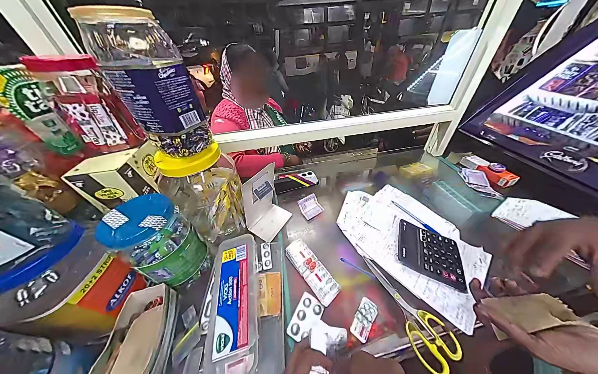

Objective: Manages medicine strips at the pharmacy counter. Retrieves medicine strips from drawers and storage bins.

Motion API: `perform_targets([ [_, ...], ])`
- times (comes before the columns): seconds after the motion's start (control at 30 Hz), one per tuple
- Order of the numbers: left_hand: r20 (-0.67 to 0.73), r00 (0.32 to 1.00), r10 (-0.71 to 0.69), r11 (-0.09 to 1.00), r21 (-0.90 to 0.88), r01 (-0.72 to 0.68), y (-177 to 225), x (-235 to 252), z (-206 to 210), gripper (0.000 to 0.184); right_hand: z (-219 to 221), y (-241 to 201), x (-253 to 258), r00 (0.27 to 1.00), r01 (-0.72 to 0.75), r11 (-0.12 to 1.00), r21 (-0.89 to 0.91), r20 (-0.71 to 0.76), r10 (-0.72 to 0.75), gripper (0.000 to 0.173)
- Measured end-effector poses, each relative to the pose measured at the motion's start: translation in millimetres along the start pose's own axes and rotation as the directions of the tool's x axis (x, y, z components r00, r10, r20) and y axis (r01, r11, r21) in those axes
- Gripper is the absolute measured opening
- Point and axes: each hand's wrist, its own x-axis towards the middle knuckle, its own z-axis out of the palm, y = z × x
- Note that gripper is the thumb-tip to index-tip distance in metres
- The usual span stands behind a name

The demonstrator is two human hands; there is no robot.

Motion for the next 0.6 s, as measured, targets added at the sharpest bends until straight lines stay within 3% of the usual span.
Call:
perform_targets([
  [0.03,-0.013,1.000,0.012,1.000,0.019,-0.012,0,-1,0,0.017,-28,-17,18,0.971,-0.120,0.993,0.013,0.208,0.114,0.016],
  [0.07,-0.025,1.000,0.012,0.999,0.049,-0.011,0,-2,0,0.016,-49,-29,37,0.866,-0.241,0.970,-0.020,0.447,0.225,0.017],
  [0.1,-0.033,0.999,0.001,0.997,0.082,0.002,1,-4,0,0.018,-48,-27,42,0.766,-0.307,0.950,-0.052,0.579,0.279,0.019],
  [0.13,-0.028,0.999,-0.016,0.994,0.105,0.019,1,-6,-1,0.020,2,1,2,0.979,-0.100,0.995,0.015,0.177,0.096,0.017],
  [0.17,-0.015,0.999,-0.039,0.993,0.112,0.040,2,-6,-1,0.023,34,22,-17,0.999,0.017,0.998,0.059,-0.030,-0.015,0.015],
  [0.2,-0.004,0.999,-0.053,0.992,0.112,0.053,4,-6,-2,0.023,42,26,-23,0.998,0.017,0.992,0.124,-0.059,-0.010,0.011],
  [0.3,-0.028,0.996,-0.083,0.988,0.125,0.086,5,-4,-3,0.029,27,20,-22,0.939,-0.344,0.855,0.388,0.132,0.317,0.025],
  [0.37,-0.060,0.990,-0.124,0.979,0.153,0.132,6,-5,-4,0.032,18,32,-26,0.885,-0.464,0.756,0.461,0.278,0.374,0.042],
  [0.47,-0.079,0.981,-0.175,0.974,0.133,0.184,6,-4,-5,0.034,4,46,-34,0.860,-0.497,0.649,0.576,0.423,0.284,0.059],
  [0.53,-0.083,0.976,-0.202,0.973,0.096,0.210,8,-2,-5,0.036,0,38,-35,0.894,-0.439,0.622,0.649,0.388,0.226,0.063],
  [0.6,-0.106,0.974,-0.201,0.976,0.064,0.208,8,0,-5,0.037,1,22,-33,0.917,-0.398,0.654,0.644,0.268,0.294,0.063],
])
